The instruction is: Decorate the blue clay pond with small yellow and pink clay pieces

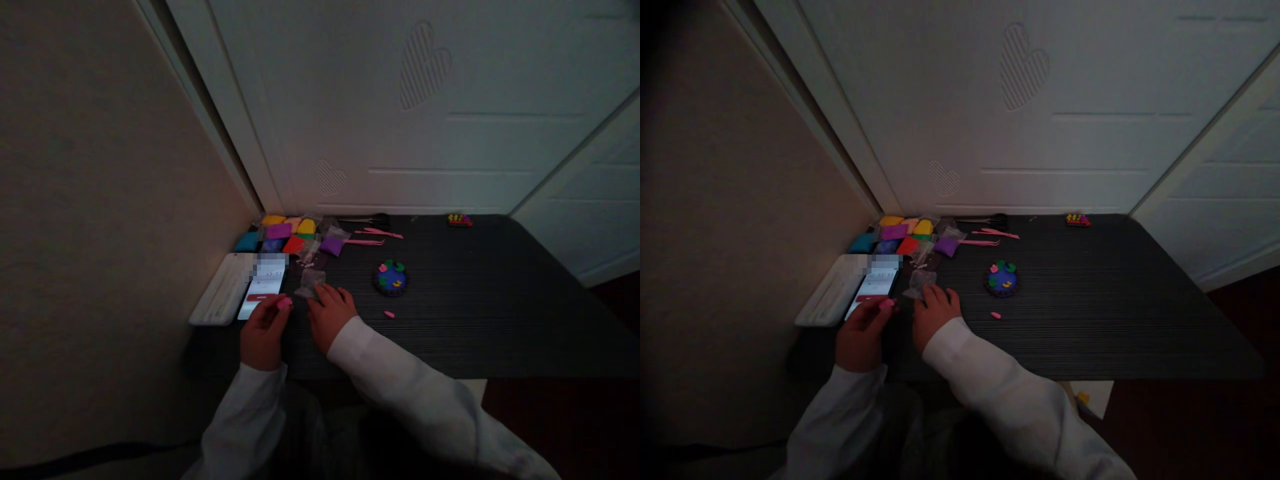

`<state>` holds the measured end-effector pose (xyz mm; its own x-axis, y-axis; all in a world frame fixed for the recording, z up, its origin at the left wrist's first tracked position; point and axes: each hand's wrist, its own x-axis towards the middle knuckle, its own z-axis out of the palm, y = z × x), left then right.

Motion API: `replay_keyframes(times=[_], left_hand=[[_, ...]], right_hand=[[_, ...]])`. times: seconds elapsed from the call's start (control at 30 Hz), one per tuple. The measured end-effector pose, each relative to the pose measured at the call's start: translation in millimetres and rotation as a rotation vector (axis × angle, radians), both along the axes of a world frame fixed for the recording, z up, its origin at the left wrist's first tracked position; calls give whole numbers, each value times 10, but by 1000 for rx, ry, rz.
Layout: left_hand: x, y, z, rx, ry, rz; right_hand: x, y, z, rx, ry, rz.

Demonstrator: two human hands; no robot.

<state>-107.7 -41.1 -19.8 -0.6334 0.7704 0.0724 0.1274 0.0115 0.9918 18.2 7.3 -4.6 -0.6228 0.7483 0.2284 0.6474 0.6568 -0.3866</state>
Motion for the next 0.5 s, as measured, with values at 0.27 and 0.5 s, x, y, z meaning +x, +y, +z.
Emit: replay_keyframes(times=[0.27,0.5], left_hand=[[203,-71,139,12,22,-172],[510,-159,379,1,22,-262]], right_hand=[[216,-128,134,-42,45,69],[459,-164,195,-138,290,99]])
